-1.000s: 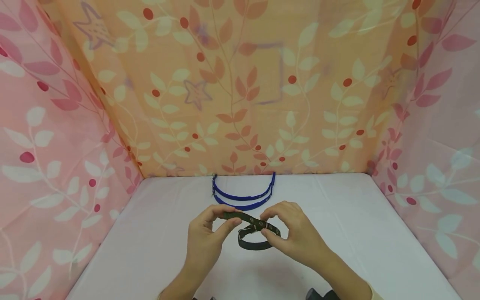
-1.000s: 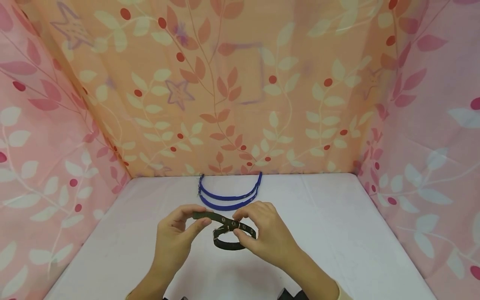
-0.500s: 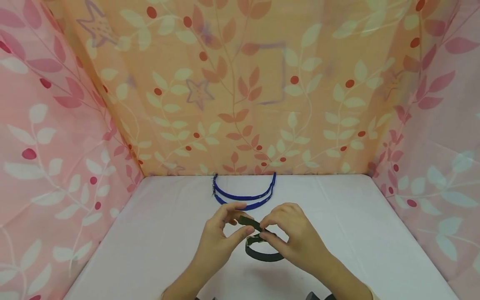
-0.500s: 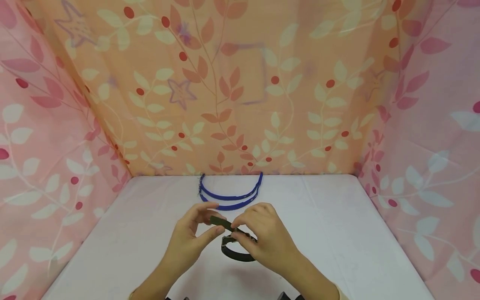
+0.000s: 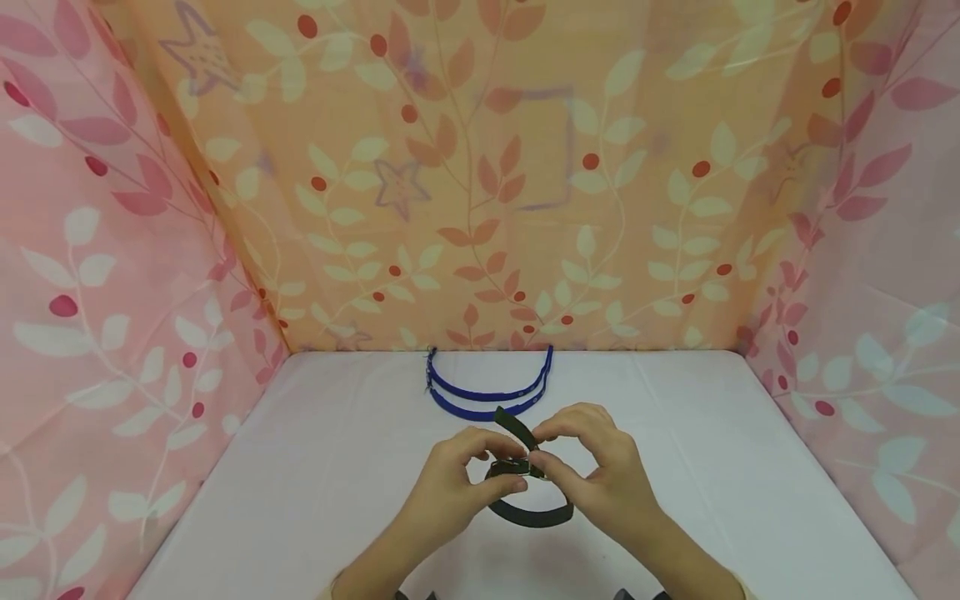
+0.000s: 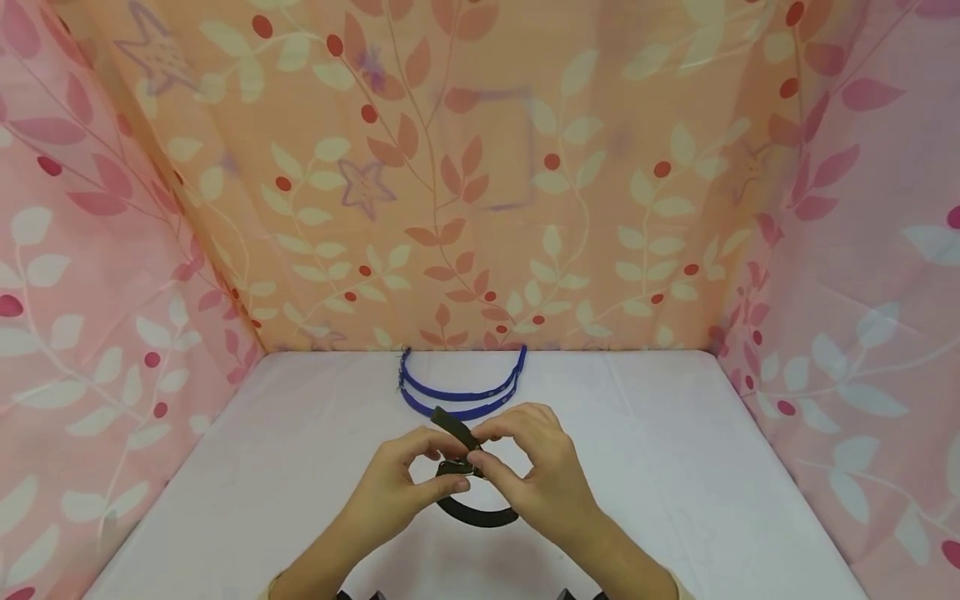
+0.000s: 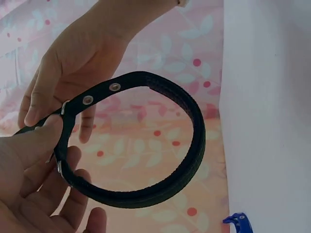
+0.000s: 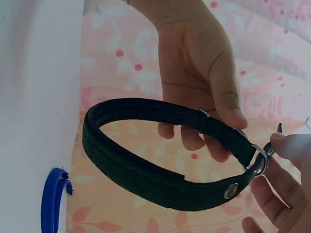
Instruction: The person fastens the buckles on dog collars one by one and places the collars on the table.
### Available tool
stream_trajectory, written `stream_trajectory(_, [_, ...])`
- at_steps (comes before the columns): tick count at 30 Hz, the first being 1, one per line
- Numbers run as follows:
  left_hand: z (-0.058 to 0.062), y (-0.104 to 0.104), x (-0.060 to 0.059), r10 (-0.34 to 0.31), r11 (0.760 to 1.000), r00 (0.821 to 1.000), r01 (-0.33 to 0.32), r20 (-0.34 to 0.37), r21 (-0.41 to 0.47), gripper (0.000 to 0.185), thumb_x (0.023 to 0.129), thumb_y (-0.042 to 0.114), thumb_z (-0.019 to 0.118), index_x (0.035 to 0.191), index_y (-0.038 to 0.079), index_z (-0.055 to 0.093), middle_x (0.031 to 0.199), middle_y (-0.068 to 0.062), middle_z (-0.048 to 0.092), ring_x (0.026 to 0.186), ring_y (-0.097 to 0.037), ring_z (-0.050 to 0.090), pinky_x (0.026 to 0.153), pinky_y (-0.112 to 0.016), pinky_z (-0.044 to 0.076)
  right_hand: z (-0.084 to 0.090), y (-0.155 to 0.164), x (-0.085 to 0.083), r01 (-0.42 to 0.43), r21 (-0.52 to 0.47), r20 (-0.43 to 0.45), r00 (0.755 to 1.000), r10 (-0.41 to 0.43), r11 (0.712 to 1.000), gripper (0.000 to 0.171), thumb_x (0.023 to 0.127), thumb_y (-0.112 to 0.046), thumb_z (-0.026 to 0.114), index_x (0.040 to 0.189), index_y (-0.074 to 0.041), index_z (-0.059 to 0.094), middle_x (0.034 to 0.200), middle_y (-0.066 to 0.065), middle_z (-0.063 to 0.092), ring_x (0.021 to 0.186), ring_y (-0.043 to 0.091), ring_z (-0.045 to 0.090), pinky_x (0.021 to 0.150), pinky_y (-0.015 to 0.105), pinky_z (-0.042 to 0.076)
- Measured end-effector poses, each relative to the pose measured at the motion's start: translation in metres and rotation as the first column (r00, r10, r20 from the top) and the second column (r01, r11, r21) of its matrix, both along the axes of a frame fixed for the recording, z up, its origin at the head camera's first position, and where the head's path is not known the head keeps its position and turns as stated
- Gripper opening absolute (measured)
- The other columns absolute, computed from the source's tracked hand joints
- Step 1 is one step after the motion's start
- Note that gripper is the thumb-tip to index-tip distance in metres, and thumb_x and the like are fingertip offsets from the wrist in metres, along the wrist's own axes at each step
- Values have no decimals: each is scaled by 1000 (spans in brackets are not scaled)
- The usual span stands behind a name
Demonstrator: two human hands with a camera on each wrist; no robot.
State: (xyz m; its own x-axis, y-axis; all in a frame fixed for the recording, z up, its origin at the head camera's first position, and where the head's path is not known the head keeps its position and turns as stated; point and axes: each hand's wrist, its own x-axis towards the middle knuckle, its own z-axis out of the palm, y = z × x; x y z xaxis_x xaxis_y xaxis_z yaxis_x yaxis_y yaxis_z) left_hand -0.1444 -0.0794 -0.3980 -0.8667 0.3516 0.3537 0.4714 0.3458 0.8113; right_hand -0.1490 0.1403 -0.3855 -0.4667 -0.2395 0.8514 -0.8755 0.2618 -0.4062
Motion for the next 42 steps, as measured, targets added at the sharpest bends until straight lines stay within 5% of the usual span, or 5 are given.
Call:
stream_trajectory(6, [-1,3,4,12,984,998,0,-68,176,24,87,23,82,110,22,74,101,10,75,90,-12,69,83,-27,58,-2,-2,1,-18,-77,-19,1000,17,997,31,83,-6,85,110,-6,71,98,2,73,97,18,61,92,23,46])
stream_trajectory(14, [5,5,11,23,925,999,-32,30,378,28,89,13,79,116,13,71,107,-5,76,96,-19,74,84,-30,61,0,-3,2,-5,-121,-32,999,1,993,33,85,1,79,116,-4,71,99,4,72,96,16,61,91,22,47])
stream_trajectory(23, [6,5,12,26,903,1000,-27,9,428,28,87,8,80,113,3,72,106,-10,76,93,-18,74,82,-29,61,4,-3,3,52,-118,-43,997,-57,992,43,73,13,73,108,-11,78,94,3,72,92,16,61,87,24,44])
stream_trajectory(33, [7,5,14,59,915,998,-59,12,399,27,84,11,84,110,11,74,101,-6,75,86,-16,72,76,-29,62,5,-3,1,108,-72,-112,987,-116,991,33,69,8,66,90,-15,78,84,-4,67,89,17,58,90,28,39])
stream_trajectory(42, [10,3,15,47,925,998,-58,39,376,27,84,12,84,109,10,74,97,-6,75,82,-16,72,74,-30,62,6,-5,0,19,1,-168,986,-18,1000,34,70,7,66,95,-13,77,88,-1,65,93,22,57,100,32,38])
